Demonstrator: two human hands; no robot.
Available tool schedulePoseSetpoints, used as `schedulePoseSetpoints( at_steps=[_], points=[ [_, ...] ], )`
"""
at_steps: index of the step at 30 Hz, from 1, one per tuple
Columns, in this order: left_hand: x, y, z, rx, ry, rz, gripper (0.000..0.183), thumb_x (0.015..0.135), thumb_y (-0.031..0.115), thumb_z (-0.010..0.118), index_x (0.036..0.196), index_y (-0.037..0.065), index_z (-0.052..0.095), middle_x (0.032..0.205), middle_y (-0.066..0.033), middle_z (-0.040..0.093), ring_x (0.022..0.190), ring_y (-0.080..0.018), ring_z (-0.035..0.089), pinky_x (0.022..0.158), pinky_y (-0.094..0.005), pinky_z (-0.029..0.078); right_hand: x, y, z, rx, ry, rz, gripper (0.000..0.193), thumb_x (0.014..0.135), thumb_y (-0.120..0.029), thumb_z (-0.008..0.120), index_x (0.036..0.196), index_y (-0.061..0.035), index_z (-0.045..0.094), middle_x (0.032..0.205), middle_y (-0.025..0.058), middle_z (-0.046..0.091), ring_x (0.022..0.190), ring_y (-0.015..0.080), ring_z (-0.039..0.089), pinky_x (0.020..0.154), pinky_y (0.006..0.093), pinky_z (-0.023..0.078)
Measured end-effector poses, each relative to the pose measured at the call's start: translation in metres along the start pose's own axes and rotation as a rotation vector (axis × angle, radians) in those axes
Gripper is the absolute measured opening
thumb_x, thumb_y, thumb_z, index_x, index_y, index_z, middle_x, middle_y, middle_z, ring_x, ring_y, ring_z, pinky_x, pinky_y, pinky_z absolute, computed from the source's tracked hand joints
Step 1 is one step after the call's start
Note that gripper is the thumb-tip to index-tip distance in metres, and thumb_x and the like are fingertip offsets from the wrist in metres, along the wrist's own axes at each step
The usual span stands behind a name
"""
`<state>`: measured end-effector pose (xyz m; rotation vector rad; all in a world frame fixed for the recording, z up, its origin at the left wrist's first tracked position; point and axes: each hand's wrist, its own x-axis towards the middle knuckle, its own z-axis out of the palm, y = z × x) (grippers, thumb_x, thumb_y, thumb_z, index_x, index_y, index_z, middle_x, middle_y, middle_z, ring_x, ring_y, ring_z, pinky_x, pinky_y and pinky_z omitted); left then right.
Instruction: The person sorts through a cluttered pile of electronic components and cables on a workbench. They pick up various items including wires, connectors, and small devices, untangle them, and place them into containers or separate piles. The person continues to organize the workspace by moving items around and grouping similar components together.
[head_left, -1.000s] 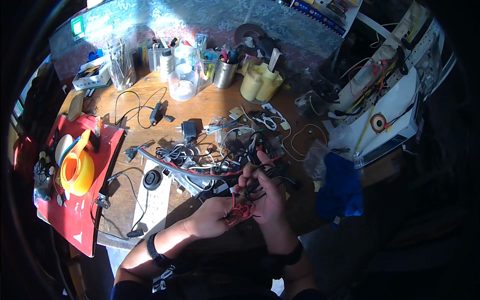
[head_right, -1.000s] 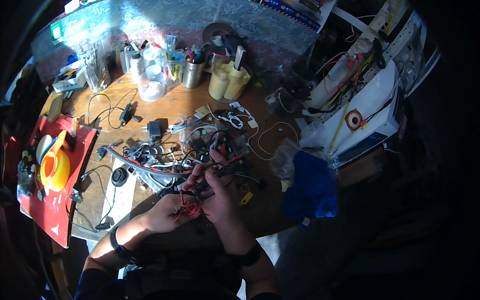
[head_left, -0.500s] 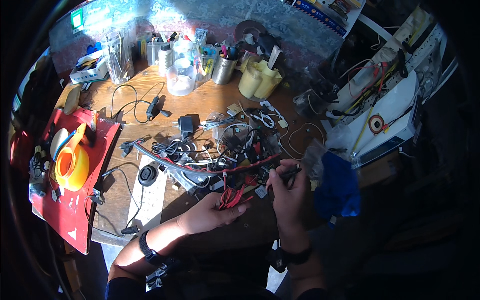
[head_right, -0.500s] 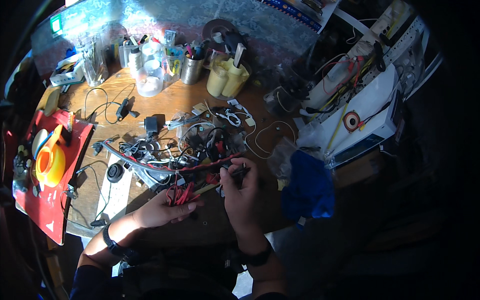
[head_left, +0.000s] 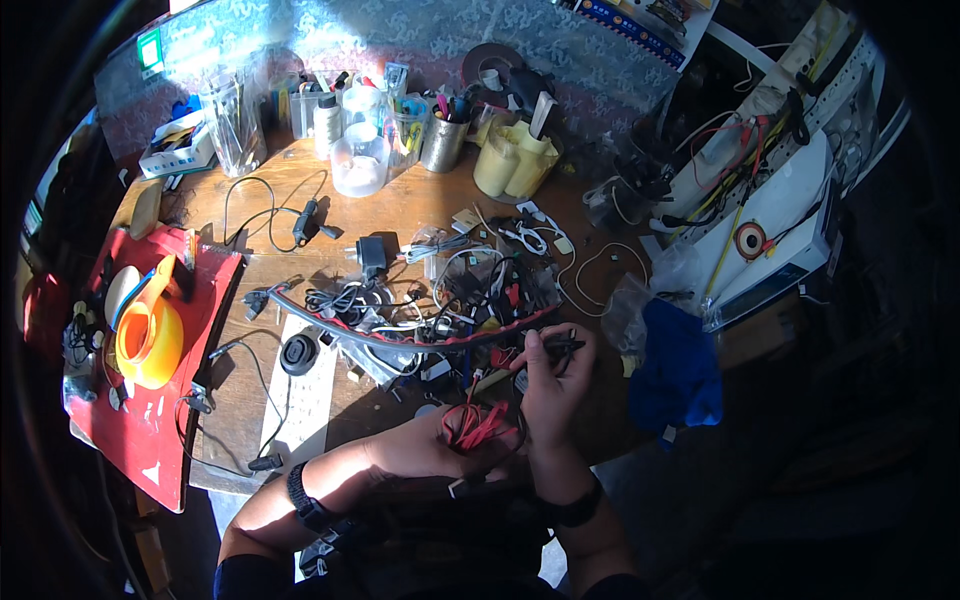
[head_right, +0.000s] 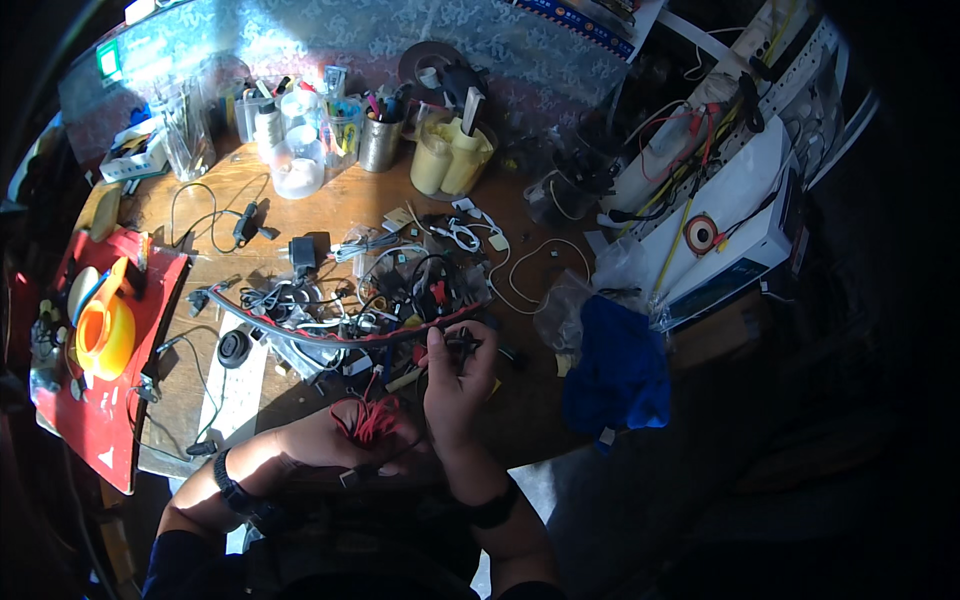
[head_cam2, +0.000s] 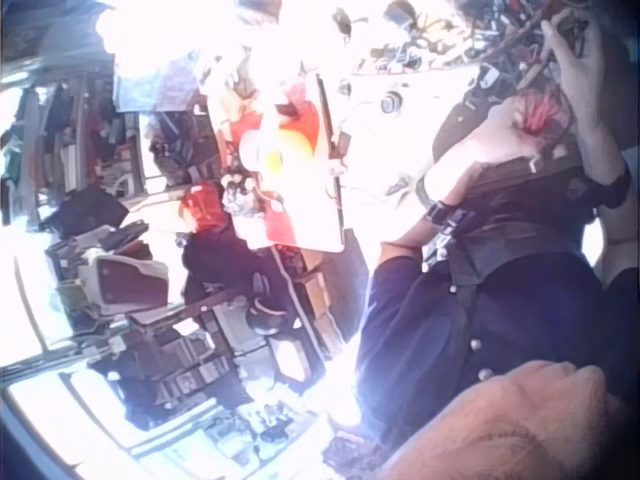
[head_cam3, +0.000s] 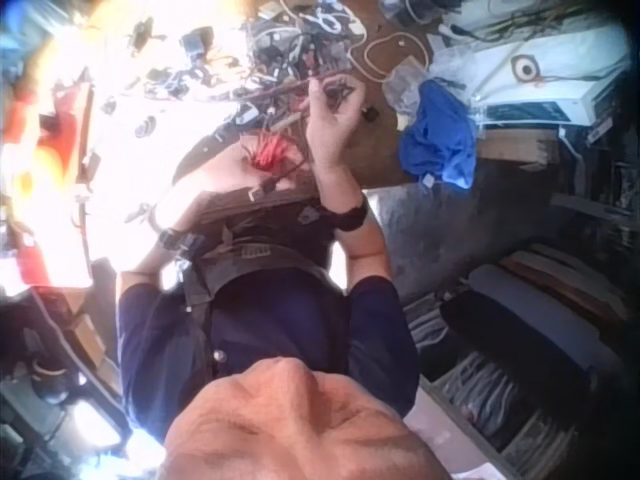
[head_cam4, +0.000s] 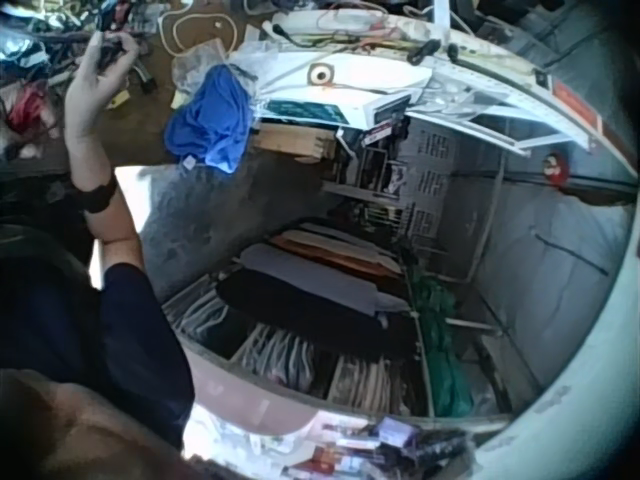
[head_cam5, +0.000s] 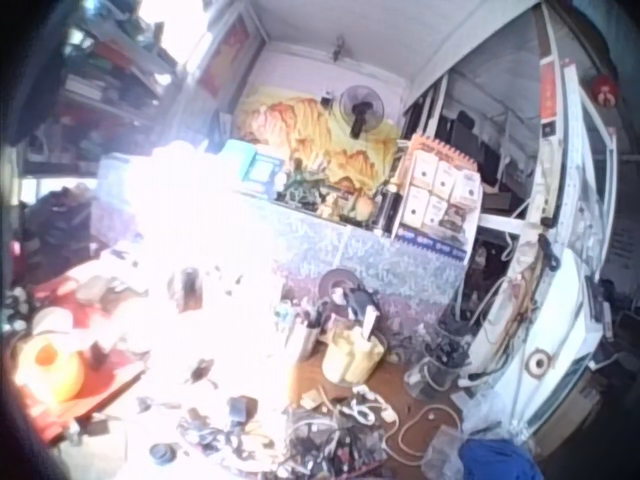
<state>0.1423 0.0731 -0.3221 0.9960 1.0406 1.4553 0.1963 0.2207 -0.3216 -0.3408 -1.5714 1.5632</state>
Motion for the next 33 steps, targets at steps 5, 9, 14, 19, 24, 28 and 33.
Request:
schedulePoseSetpoints(
  at_steps=[5,9,14,19,24,28,33],
  points=[
    [0.000,0.003,0.000,-0.025,0.180,0.088,0.014,0.084,0.010,0.065,0.095,0.002,0.060,0.081,-0.0022,0.063,0.061,-0.0053,0.052,0.053,-0.0189,0.040,-0.015,0.010,-0.007,-0.213,-0.098,0.141,0.018,0.089,-0.008,0.059,0.103,-0.0036,0.048,0.083,0.0018,0.054,0.073,0.0079,0.051,0.064,0.0217,0.043],
    [-0.002,-0.001,-0.005,-0.374,0.480,0.133,0.009,0.085,0.010,0.063,0.091,0.004,0.059,0.072,-0.0024,0.060,0.049,-0.0033,0.045,0.044,-0.0169,0.032,-0.030,0.024,0.004,-0.201,-0.193,0.130,0.023,0.085,-0.009,0.064,0.102,-0.0028,0.050,0.091,0.0051,0.053,0.087,0.0125,0.051,0.077,0.0274,0.043],
    [0.002,-0.006,-0.015,-0.436,0.593,0.209,0.011,0.089,0.007,0.052,0.095,0.000,0.058,0.069,-0.0049,0.057,0.043,-0.0051,0.038,0.041,-0.0174,0.028,-0.046,0.019,0.009,0.042,-0.328,0.381,0.028,0.085,-0.009,0.063,0.108,-0.0038,0.048,0.092,0.0030,0.054,0.086,0.0077,0.051,0.071,0.0210,0.043],
    [-0.003,0.005,-0.019,-0.649,0.593,0.188,0.018,0.091,0.013,0.050,0.096,-0.002,0.060,0.073,-0.0067,0.059,0.044,-0.0063,0.038,0.040,-0.0183,0.027,-0.037,0.007,0.003,0.104,-0.282,0.655,0.024,0.086,-0.015,0.064,0.102,-0.0080,0.048,0.077,-0.0024,0.050,0.057,0.0031,0.045,0.043,0.0185,0.035],
    [-0.009,0.015,-0.015,-0.333,0.390,-0.072,0.025,0.088,0.023,0.062,0.095,-0.001,0.060,0.076,-0.0019,0.057,0.054,-0.0031,0.040,0.041,-0.0170,0.027,-0.017,0.013,-0.004,0.072,-0.179,0.568,0.019,0.085,-0.014,0.064,0.097,-0.0099,0.051,0.076,-0.0027,0.051,0.055,0.0024,0.043,0.038,0.0193,0.032],
    [-0.008,0.009,-0.013,-0.574,0.399,-0.083,0.029,0.090,0.024,0.057,0.094,-0.004,0.059,0.068,-0.0034,0.052,0.052,-0.0051,0.038,0.040,-0.0170,0.025,-0.011,0.019,-0.009,-0.070,-0.297,0.435,0.020,0.084,-0.012,0.065,0.098,-0.0087,0.051,0.080,-0.0031,0.052,0.056,0.0011,0.044,0.040,0.0173,0.030],
    [-0.006,-0.002,-0.030,-0.910,0.037,-0.027,0.059,0.096,0.046,0.033,0.090,-0.007,0.058,0.051,-0.0084,0.046,0.034,-0.0070,0.027,0.034,-0.0196,0.020,-0.012,0.017,-0.014,-0.139,-0.601,0.314,0.029,0.084,-0.012,0.065,0.107,-0.0048,0.050,0.090,0.0012,0.055,0.075,0.0070,0.052,0.059,0.0218,0.041]
  ],
)
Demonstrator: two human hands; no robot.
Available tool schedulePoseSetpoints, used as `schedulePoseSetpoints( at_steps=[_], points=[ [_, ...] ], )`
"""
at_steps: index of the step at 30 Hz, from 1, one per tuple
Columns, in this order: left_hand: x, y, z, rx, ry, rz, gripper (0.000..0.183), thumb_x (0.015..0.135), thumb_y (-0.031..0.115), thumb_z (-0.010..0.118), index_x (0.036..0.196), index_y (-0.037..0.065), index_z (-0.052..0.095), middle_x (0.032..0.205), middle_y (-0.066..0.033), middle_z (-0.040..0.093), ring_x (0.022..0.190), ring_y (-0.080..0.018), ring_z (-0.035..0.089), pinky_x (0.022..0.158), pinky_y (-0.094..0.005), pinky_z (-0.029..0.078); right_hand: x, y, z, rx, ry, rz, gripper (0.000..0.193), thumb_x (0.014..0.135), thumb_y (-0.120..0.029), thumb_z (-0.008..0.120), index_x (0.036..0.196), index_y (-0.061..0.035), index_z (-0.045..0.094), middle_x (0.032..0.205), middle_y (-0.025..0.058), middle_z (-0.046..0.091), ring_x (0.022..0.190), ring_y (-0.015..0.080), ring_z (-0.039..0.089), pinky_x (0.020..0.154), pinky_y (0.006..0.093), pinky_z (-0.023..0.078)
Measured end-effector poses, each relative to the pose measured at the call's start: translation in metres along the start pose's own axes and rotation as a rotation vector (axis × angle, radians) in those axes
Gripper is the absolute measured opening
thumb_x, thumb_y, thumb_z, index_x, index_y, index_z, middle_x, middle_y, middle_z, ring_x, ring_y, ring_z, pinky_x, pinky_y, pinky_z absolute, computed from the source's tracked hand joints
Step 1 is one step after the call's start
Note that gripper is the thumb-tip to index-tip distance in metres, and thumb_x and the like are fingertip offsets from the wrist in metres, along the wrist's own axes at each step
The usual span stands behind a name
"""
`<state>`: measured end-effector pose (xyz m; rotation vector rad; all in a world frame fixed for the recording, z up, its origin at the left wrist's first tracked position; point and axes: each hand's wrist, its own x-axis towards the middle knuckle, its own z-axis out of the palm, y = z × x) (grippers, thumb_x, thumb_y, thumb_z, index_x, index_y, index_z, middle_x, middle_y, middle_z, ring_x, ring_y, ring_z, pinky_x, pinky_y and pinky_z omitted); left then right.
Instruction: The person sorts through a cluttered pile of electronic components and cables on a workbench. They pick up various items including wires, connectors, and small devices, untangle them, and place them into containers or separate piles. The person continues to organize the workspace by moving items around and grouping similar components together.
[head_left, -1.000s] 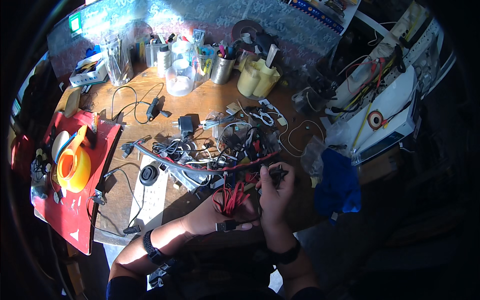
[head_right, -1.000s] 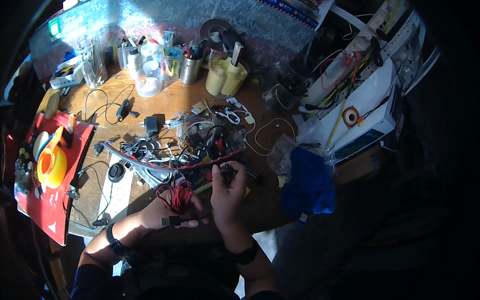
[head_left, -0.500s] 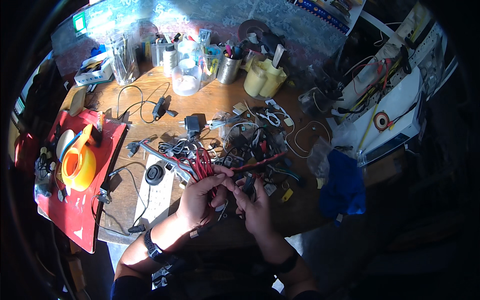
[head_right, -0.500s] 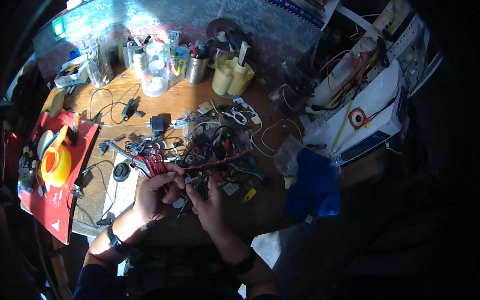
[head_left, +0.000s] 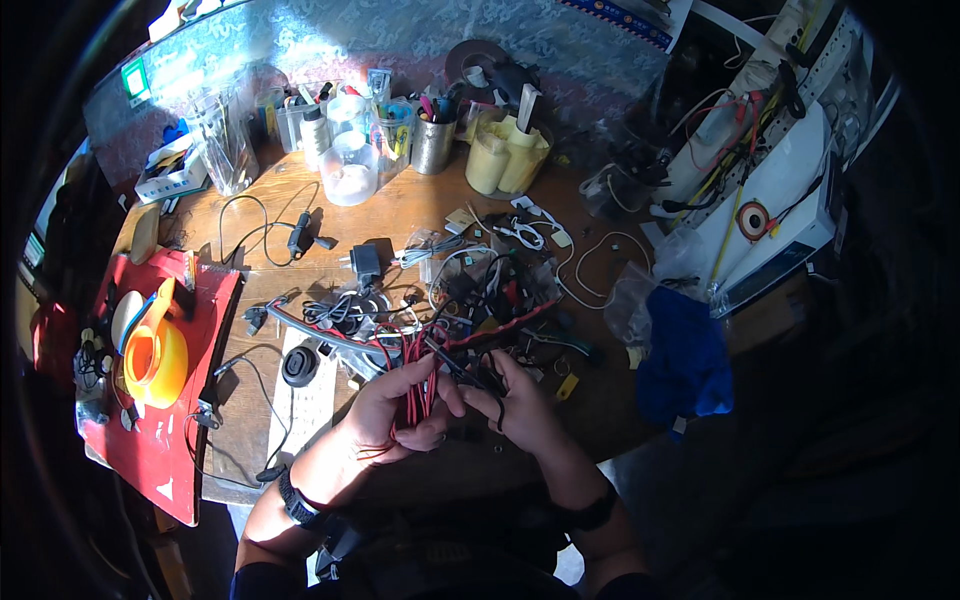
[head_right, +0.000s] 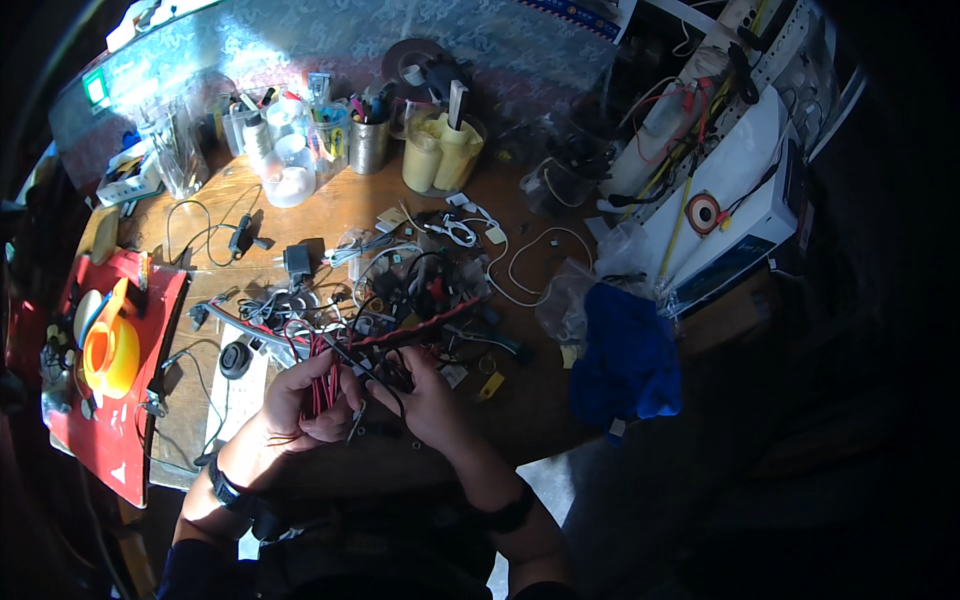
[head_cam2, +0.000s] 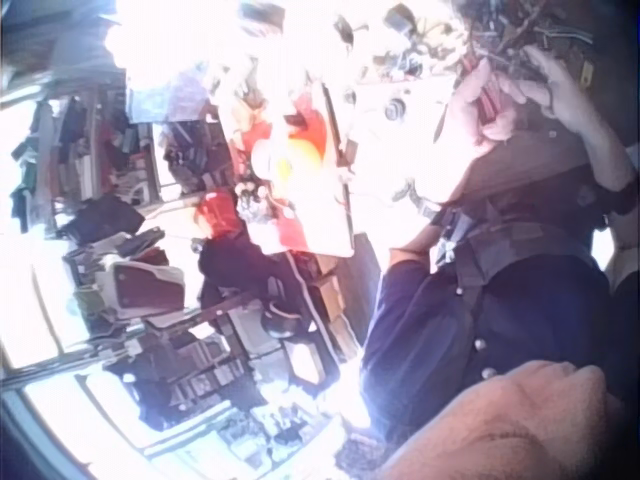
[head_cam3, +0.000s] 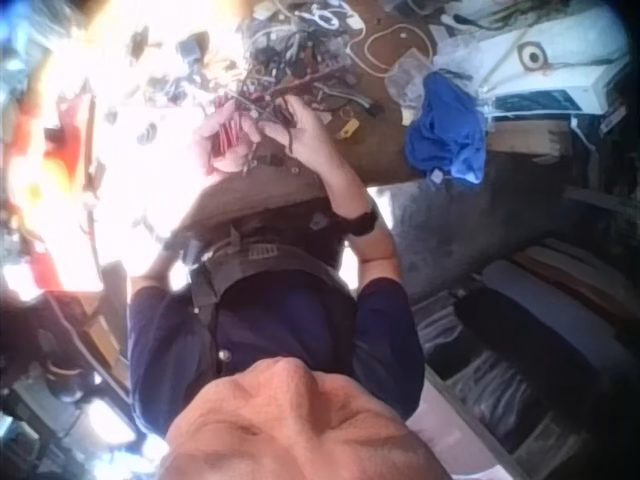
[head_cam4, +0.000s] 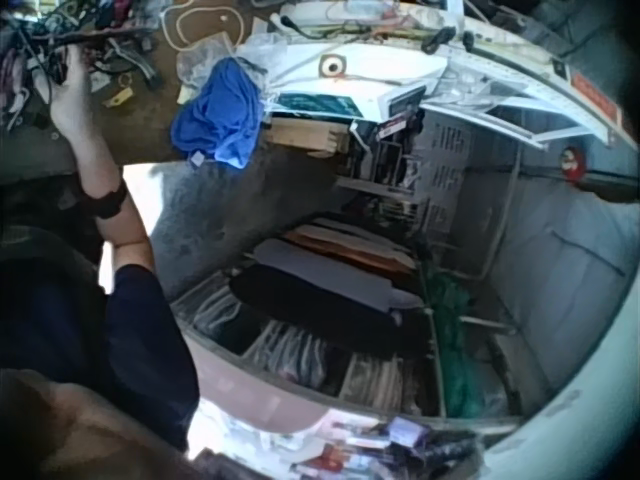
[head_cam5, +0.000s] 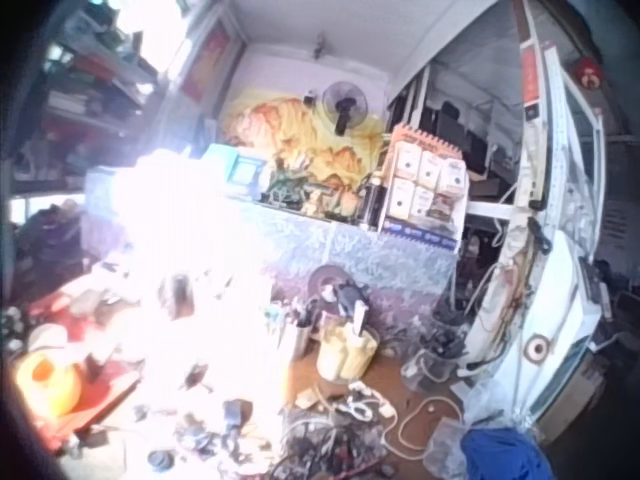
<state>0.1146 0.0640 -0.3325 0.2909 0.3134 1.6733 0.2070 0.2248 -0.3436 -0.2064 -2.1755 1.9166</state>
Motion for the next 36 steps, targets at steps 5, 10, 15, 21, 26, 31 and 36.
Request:
schedulePoseSetpoints(
  at_steps=[5,10,15,21,26,31,36],
  points=[
    [-0.001,-0.008,-0.005,-0.001,-0.017,-0.111,0.067,0.096,0.050,0.028,0.093,-0.009,0.058,0.051,-0.0102,0.047,0.032,-0.0077,0.026,0.032,-0.0192,0.019,-0.010,-0.005,-0.007,-0.191,-0.215,0.003,0.037,0.082,-0.017,0.068,0.110,-0.0025,0.051,0.097,0.0082,0.062,0.091,0.0165,0.060,0.076,0.0294,0.046],
    [0.003,-0.013,0.005,0.276,0.232,0.280,0.050,0.094,0.038,0.043,0.113,-0.008,0.050,0.064,-0.0091,0.057,0.035,-0.0072,0.032,0.035,-0.0192,0.022,-0.015,-0.002,-0.004,-0.234,-0.157,0.060,0.037,0.081,-0.020,0.069,0.108,-0.0021,0.051,0.093,0.0122,0.063,0.086,0.0231,0.064,0.071,0.0325,0.048],
    [0.002,-0.018,0.016,0.509,0.419,0.539,0.036,0.090,0.022,0.054,0.116,-0.003,0.050,0.062,-0.0023,0.052,0.038,-0.0066,0.033,0.039,-0.0193,0.026,-0.016,0.002,0.019,-0.214,-0.136,0.117,0.035,0.082,-0.024,0.067,0.104,-0.0020,0.051,0.088,0.0125,0.064,0.081,0.0254,0.065,0.069,0.0334,0.048],
    [0.002,-0.010,0.015,0.503,0.665,0.681,0.021,0.083,0.010,0.065,0.099,0.004,0.053,0.059,0.0026,0.044,0.043,-0.0054,0.036,0.039,-0.0191,0.027,-0.026,-0.009,0.011,0.340,-0.344,0.541,0.029,0.089,-0.025,0.059,0.109,-0.0059,0.051,0.076,0.0045,0.056,0.054,0.0080,0.052,0.045,0.0235,0.038],
    [0.008,-0.021,0.014,0.989,0.853,0.803,0.015,0.081,0.007,0.068,0.089,0.001,0.056,0.076,-0.0004,0.059,0.064,-0.0072,0.052,0.058,-0.0206,0.042,-0.036,-0.005,0.017,1.112,-0.230,0.446,0.032,0.094,-0.033,0.047,0.112,-0.0065,0.050,0.071,0.0033,0.053,0.042,0.0077,0.039,0.035,0.0203,0.024],
    [0.009,-0.032,0.011,1.206,0.743,0.832,0.014,0.080,0.006,0.069,0.085,0.000,0.058,0.071,-0.0038,0.060,0.066,-0.0085,0.055,0.060,-0.0228,0.044,-0.038,-0.005,0.017,1.262,-0.063,0.303,0.047,0.095,-0.041,0.034,0.120,-0.0039,0.047,0.078,0.0026,0.052,0.050,0.0080,0.041,0.044,0.0213,0.029],
    [0.007,-0.035,0.013,1.524,0.519,0.697,0.017,0.069,-0.002,0.065,0.084,0.003,0.059,0.073,-0.0094,0.061,0.063,-0.0217,0.063,0.055,-0.0282,0.048,-0.039,-0.010,0.020,0.893,0.085,0.252,0.033,0.091,-0.030,0.050,0.113,-0.0045,0.050,0.085,0.0015,0.052,0.058,0.0077,0.047,0.047,0.0213,0.033]
  ],
)
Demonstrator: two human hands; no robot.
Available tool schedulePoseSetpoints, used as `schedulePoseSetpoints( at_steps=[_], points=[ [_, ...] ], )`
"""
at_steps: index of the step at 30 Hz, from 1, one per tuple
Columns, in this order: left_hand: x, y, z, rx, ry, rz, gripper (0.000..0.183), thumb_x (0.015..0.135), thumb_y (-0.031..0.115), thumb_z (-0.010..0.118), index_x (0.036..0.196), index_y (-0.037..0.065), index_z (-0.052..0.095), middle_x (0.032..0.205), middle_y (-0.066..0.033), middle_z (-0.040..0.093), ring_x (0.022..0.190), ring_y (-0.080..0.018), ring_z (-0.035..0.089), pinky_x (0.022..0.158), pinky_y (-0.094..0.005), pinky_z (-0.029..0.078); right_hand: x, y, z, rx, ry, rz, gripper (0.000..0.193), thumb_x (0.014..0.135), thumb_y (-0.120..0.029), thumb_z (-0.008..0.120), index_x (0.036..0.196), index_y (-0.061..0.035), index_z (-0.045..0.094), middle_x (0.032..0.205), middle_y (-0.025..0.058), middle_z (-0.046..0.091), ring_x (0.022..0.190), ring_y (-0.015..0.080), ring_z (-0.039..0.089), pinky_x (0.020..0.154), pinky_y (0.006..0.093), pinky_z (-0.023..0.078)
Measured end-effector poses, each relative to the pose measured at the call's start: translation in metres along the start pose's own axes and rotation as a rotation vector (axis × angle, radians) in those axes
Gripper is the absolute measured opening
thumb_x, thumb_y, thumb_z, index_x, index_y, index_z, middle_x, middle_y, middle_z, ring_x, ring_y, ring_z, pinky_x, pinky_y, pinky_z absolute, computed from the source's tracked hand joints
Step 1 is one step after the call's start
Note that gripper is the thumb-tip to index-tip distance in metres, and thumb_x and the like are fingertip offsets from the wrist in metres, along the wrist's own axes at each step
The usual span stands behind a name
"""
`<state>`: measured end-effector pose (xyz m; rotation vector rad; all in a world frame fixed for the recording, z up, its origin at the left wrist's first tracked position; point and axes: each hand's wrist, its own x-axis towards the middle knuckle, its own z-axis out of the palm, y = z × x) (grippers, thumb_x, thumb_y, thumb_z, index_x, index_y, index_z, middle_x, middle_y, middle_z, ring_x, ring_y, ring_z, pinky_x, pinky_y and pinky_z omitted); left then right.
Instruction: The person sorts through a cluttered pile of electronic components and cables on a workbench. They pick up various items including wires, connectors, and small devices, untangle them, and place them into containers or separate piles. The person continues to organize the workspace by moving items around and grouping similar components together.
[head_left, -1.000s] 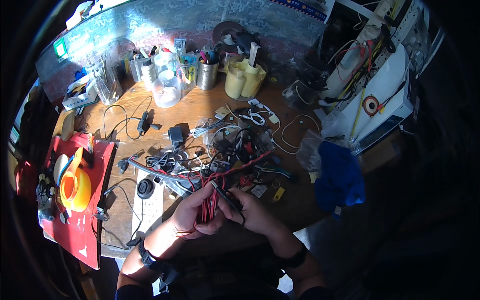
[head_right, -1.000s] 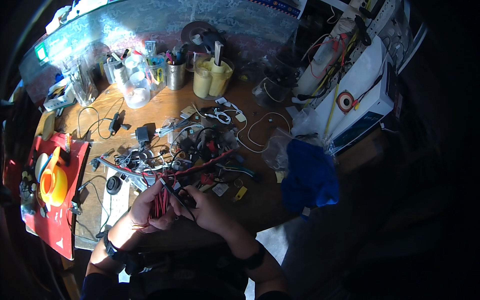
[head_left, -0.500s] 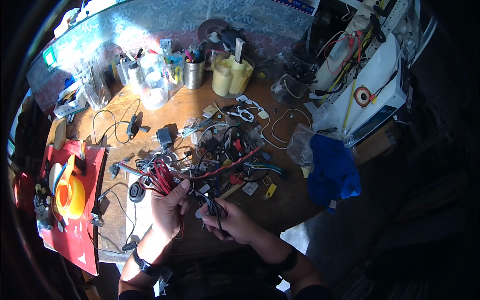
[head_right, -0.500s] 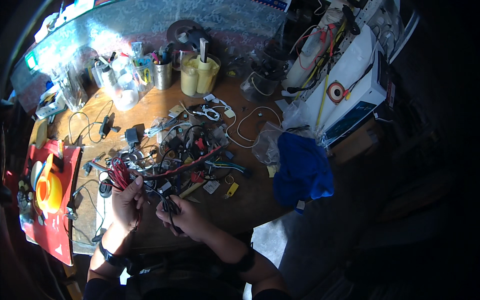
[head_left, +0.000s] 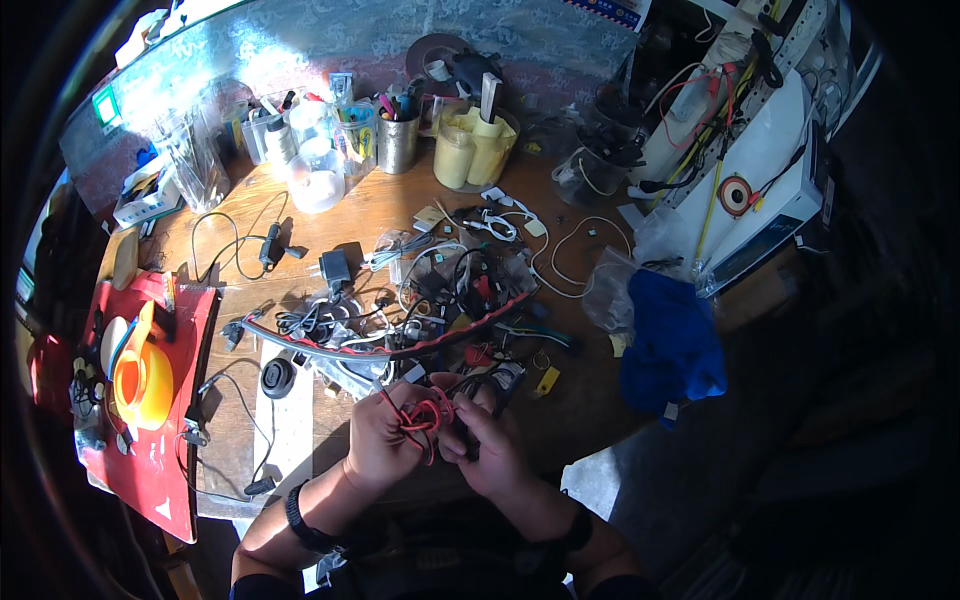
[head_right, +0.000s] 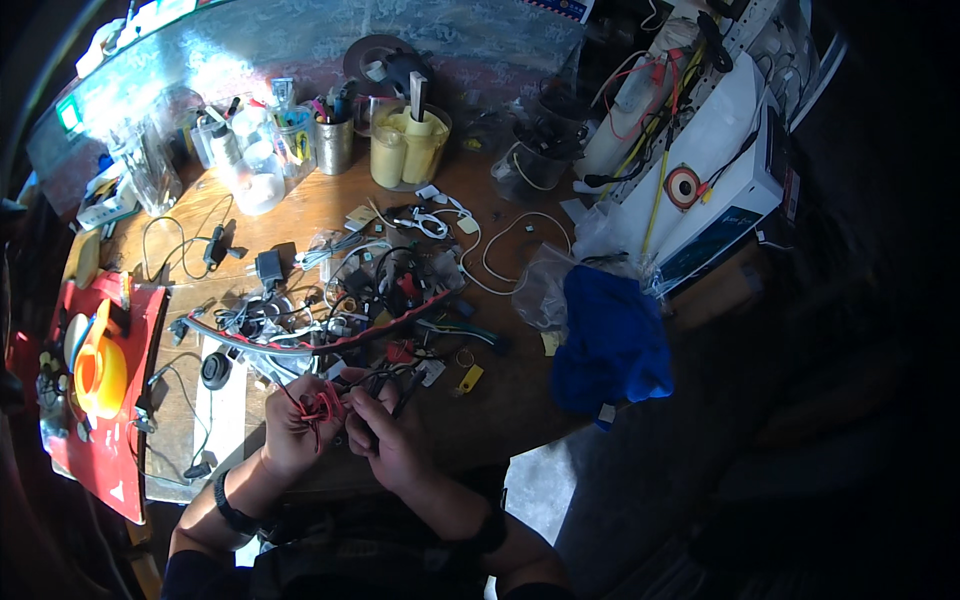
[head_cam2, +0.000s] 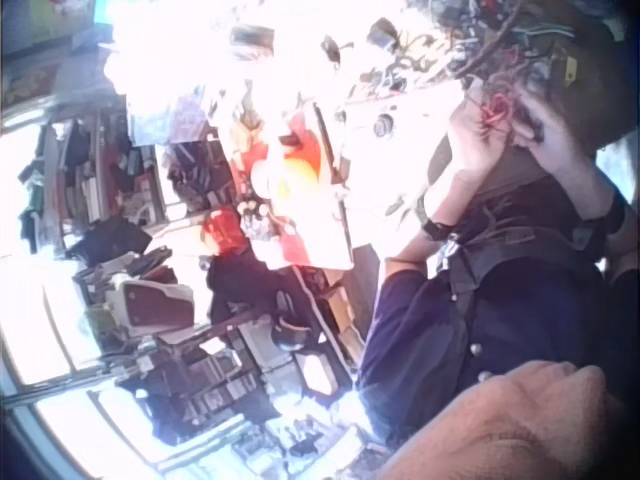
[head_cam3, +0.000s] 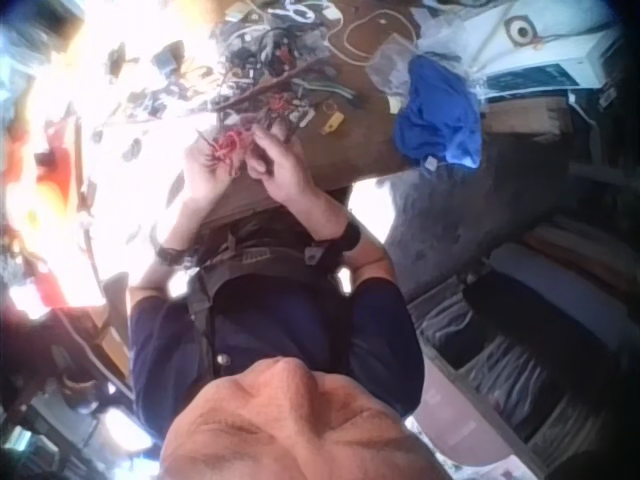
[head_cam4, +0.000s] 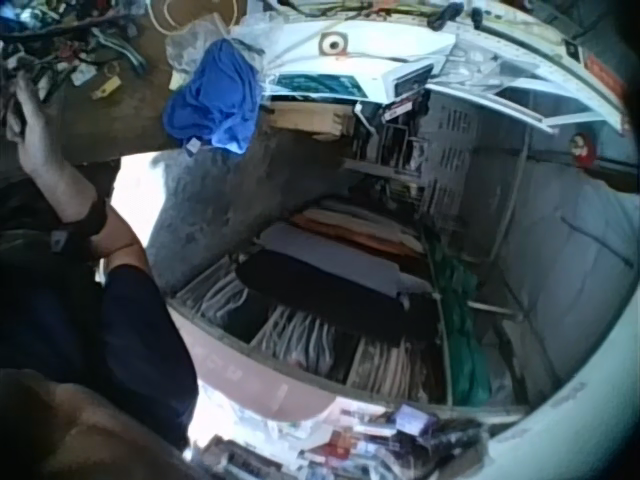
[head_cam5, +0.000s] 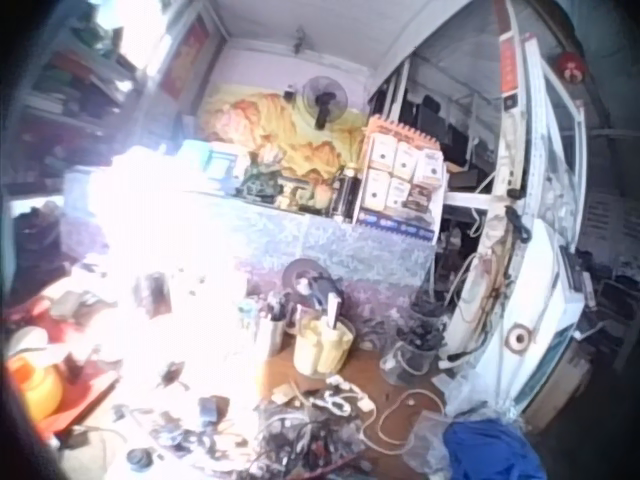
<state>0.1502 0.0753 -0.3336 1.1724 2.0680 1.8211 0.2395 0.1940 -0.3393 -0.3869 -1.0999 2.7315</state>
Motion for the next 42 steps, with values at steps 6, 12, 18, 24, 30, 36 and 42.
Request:
schedulePoseSetpoints(
  at_steps=[6,12,18,24,30,36,42],
  points=[
    [-0.004,0.003,0.002,0.169,-0.237,0.130,0.019,0.071,0.005,0.067,0.088,0.004,0.059,0.074,-0.0080,0.060,0.065,-0.0246,0.062,0.057,-0.0300,0.048,0.005,0.007,-0.005,-0.054,0.129,-0.212,0.013,0.089,-0.017,0.056,0.094,-0.0073,0.051,0.089,0.0041,0.053,0.084,0.0123,0.052,0.079,0.0278,0.042],
    [-0.006,0.000,0.004,-0.164,-0.144,-0.061,0.018,0.078,0.008,0.068,0.092,0.004,0.058,0.077,-0.0052,0.060,0.064,-0.0168,0.059,0.059,-0.0273,0.046,0.003,-0.003,-0.013,-0.233,0.175,-0.203,0.008,0.086,-0.006,0.054,0.081,-0.0067,0.048,0.066,0.0022,0.047,0.058,0.0116,0.046,0.062,0.0299,0.044],
    [0.001,0.007,0.003,-0.421,-0.040,-0.400,0.012,0.087,0.014,0.064,0.086,0.002,0.060,0.072,0.0050,0.054,0.068,-0.0036,0.046,0.060,-0.0205,0.039,0.023,-0.024,-0.022,-0.685,0.214,-0.335,0.004,0.085,-0.006,0.058,0.084,-0.0036,0.055,0.059,-0.0013,0.047,0.049,0.0065,0.044,0.048,0.0262,0.038],
    [0.008,-0.002,0.000,-0.527,0.017,-0.476,0.012,0.088,0.015,0.062,0.085,0.004,0.060,0.069,0.0065,0.051,0.066,-0.0025,0.043,0.060,-0.0204,0.036,0.131,-0.096,-0.063,-1.517,0.485,-0.543,0.017,0.076,-0.015,0.069,0.087,-0.0021,0.065,0.076,0.0087,0.066,0.069,0.0188,0.063,0.065,0.0296,0.047],
    [0.007,-0.011,-0.001,-0.525,0.027,-0.446,0.010,0.089,0.012,0.061,0.084,0.004,0.059,0.070,0.0082,0.050,0.066,-0.0016,0.039,0.060,-0.0196,0.035,0.168,-0.111,-0.072,-1.921,0.319,-0.060,0.034,0.072,-0.025,0.068,0.097,-0.0018,0.065,0.094,0.0160,0.065,0.089,0.0318,0.062,0.075,0.0398,0.048],
    [0.007,-0.010,-0.004,-0.568,0.038,-0.450,0.009,0.089,0.012,0.061,0.086,0.004,0.060,0.072,0.0083,0.051,0.066,-0.0015,0.040,0.059,-0.0190,0.035,0.148,-0.134,-0.079,-0.927,0.243,-0.116,0.009,0.077,-0.012,0.066,0.082,-0.0058,0.061,0.066,0.0009,0.058,0.049,0.0085,0.049,0.045,0.0229,0.037],
    [0.009,-0.010,-0.004,-0.615,0.045,-0.463,0.012,0.090,0.015,0.059,0.093,0.003,0.061,0.069,0.0050,0.052,0.061,-0.0019,0.042,0.055,-0.0186,0.032,0.105,-0.126,-0.054,-0.711,0.059,-0.011,0.015,0.077,-0.009,0.066,0.088,-0.0048,0.057,0.065,0.0018,0.055,0.048,0.0101,0.049,0.043,0.0229,0.037]
  ],
)
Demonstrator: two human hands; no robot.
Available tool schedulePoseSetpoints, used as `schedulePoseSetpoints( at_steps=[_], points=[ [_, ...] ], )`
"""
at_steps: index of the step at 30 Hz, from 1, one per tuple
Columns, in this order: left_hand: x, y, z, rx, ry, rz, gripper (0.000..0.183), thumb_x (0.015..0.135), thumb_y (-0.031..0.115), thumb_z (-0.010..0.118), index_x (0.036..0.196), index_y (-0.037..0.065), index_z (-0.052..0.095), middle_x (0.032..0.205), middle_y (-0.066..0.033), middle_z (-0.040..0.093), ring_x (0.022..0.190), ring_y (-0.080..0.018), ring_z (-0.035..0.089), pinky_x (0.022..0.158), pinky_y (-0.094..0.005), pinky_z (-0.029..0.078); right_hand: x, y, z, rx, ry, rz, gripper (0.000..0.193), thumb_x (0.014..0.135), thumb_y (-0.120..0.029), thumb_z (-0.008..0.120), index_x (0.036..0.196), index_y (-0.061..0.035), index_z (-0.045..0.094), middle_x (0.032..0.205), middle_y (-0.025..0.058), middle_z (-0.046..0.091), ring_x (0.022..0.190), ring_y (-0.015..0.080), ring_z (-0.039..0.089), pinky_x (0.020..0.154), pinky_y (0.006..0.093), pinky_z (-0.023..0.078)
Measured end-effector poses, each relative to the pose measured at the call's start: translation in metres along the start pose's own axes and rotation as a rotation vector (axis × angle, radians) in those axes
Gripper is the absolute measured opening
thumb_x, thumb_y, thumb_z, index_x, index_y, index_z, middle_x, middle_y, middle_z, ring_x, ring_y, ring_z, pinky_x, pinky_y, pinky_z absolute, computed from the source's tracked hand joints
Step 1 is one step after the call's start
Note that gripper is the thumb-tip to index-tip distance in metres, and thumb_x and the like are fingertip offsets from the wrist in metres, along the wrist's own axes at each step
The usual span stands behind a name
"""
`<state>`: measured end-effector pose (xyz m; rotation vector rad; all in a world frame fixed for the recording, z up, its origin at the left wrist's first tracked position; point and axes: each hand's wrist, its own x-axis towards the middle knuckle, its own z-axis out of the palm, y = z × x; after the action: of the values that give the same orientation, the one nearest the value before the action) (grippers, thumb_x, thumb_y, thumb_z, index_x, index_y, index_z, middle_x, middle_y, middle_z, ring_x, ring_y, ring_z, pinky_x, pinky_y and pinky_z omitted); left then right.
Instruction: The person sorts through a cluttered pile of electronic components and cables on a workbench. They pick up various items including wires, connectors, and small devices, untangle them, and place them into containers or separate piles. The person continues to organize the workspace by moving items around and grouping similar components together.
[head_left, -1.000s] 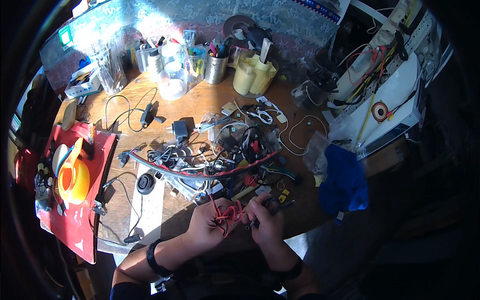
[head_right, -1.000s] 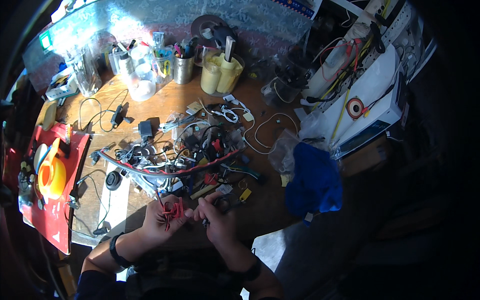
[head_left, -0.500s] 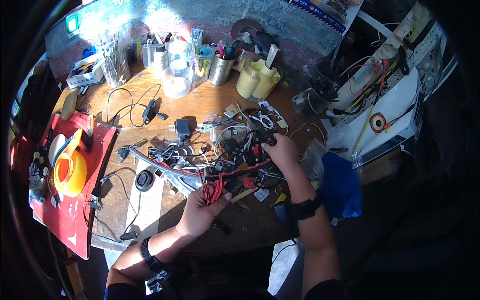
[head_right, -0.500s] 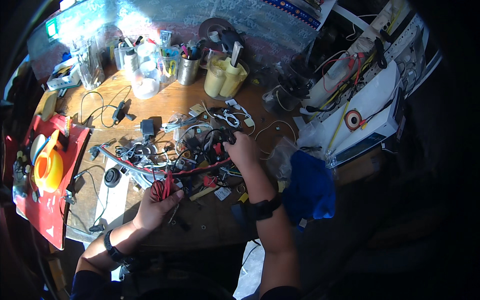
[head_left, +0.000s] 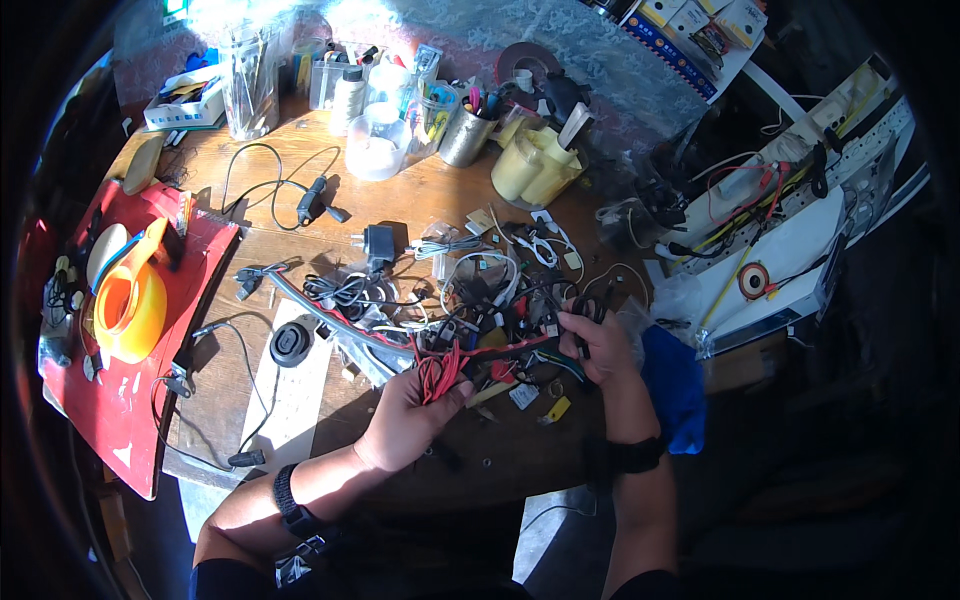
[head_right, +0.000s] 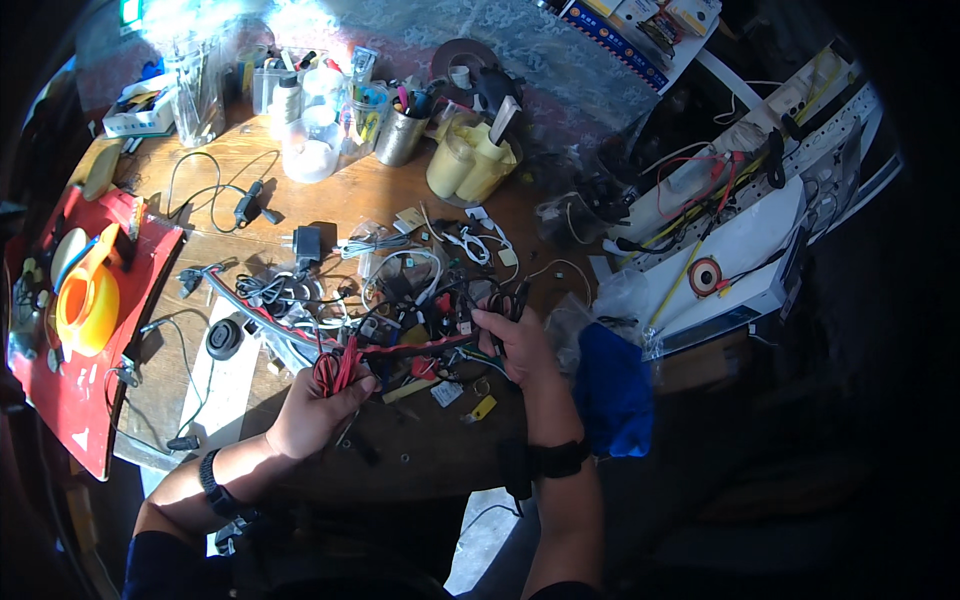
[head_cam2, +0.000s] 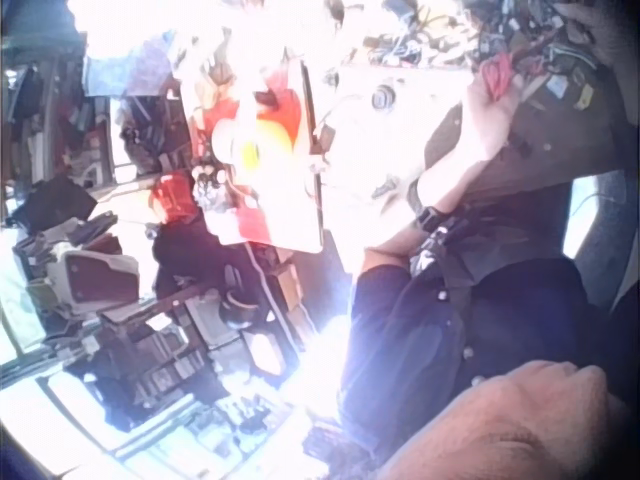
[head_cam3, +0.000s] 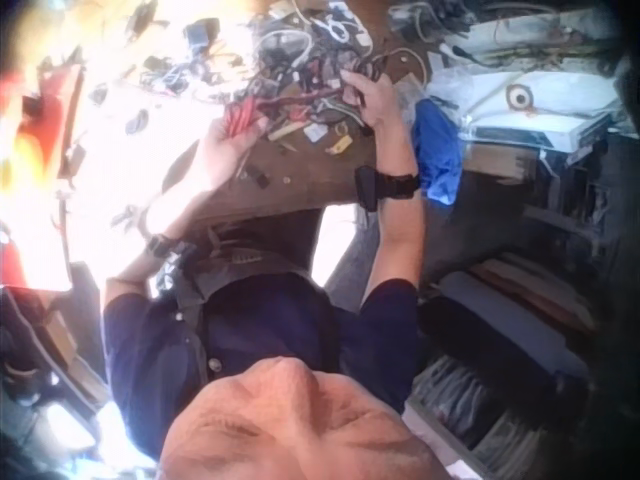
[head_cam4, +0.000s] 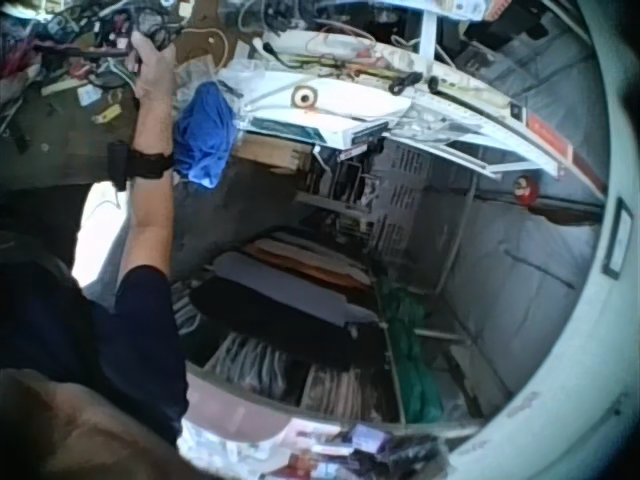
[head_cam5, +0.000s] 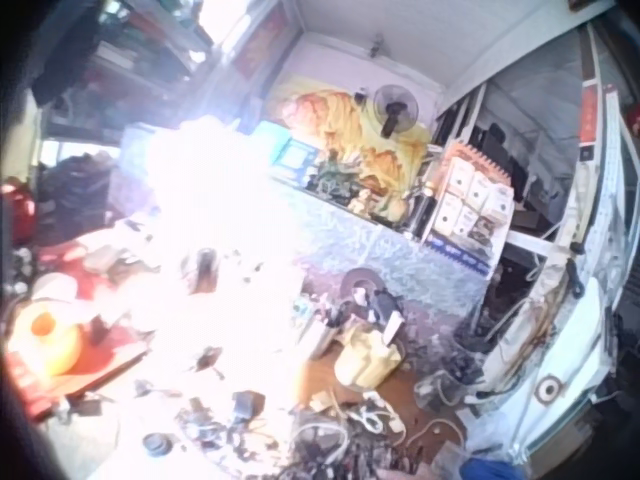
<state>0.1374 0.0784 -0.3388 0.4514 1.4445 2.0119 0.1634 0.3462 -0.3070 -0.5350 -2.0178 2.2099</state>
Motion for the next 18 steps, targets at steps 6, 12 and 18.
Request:
schedulePoseSetpoints(
  at_steps=[6,12,18],
  points=[
    [0.002,0.001,-0.002,-0.069,0.002,-0.089,0.014,0.092,0.015,0.056,0.096,0.003,0.061,0.059,0.0046,0.048,0.049,-0.0030,0.038,0.046,-0.0194,0.028,-0.038,0.005,0.026,-0.099,-0.091,0.040,0.018,0.073,-0.004,0.066,0.084,-0.0059,0.052,0.068,0.0015,0.050,0.048,0.0102,0.048,0.043,0.0225,0.037],
    [0.003,0.002,-0.003,-0.128,-0.008,-0.099,0.015,0.093,0.015,0.053,0.093,0.002,0.060,0.056,0.0035,0.045,0.047,-0.0036,0.037,0.044,-0.0194,0.027,-0.048,-0.006,-0.021,-0.152,0.295,-0.097,0.014,0.076,-0.014,0.066,0.082,-0.0056,0.058,0.070,0.0031,0.058,0.050,0.0098,0.051,0.042,0.0209,0.037],
    [0.002,0.001,-0.001,-0.093,-0.036,-0.071,0.015,0.093,0.015,0.053,0.092,0.002,0.059,0.056,0.0026,0.045,0.047,-0.0041,0.037,0.043,-0.0200,0.027,-0.022,0.019,-0.052,-0.794,0.488,-0.057,0.021,0.077,-0.021,0.068,0.083,-0.0029,0.060,0.071,0.0066,0.059,0.058,0.0157,0.054,0.050,0.0286,0.041]
  ],
)
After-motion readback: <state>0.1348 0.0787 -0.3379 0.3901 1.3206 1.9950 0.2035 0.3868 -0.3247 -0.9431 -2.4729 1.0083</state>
